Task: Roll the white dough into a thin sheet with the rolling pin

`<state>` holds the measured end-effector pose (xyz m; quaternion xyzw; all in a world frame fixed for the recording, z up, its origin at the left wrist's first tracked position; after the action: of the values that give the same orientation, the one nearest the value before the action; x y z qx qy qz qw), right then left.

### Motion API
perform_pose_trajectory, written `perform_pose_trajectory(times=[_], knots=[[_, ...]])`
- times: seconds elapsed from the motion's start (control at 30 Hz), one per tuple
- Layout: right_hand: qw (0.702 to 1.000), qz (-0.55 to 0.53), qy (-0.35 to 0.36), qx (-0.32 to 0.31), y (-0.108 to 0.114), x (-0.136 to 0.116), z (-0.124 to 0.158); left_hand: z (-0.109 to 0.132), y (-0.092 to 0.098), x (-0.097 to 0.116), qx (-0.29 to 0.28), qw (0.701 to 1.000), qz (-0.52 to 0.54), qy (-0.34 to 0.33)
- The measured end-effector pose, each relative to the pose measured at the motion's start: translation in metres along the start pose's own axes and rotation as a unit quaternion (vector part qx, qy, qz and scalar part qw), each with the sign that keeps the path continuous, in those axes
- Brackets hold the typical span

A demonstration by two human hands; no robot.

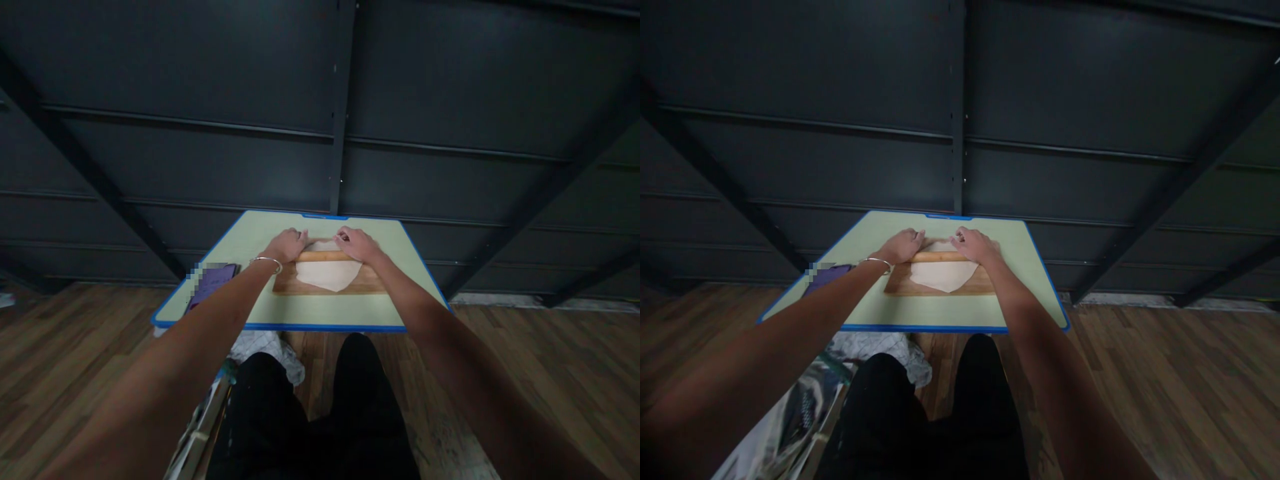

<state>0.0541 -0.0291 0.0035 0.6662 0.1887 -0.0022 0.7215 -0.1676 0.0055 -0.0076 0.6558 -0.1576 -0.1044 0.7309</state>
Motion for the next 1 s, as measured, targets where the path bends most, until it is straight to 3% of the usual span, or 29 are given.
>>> perform_pose_trajectory(times=[0.1, 0.3, 0.53, 0.73, 1.0], knots=[[1.0, 0.012, 0.026, -0.004, 0.002, -0.005, 0.001, 0.001, 0.005, 0.001, 0.01, 0.999, 0.013, 0.038], [0.998, 0.052, 0.041, -0.005, 0.005, -0.013, -0.001, 0.004, 0.013, 0.005, 0.028, 0.998, 0.019, 0.05], [0.993, 0.045, -0.107, 0.032, 0.007, -0.008, -0.005, 0.002, 0.019, 0.003, 0.039, 0.994, 0.025, 0.099], [0.979, 0.04, -0.184, 0.079, 0.003, -0.004, -0.004, 0.001, 0.02, 0.004, 0.05, 0.993, 0.024, 0.103], [0.995, 0.071, -0.065, -0.032, -0.001, -0.01, 0.001, 0.009, 0.014, 0.014, 0.025, 0.995, 0.003, 0.096]])
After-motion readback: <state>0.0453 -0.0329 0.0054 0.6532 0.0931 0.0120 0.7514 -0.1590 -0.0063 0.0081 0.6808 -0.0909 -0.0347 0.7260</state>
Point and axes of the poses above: each hand's wrist, its own z-axis away from the middle knuckle, its own y-axis out of the back of the hand, x = y × z, the point moved 4 cm from there along -z, towards the middle knuckle, and after that the axes turned 12 degrees about -x, right-handed, at the moved point
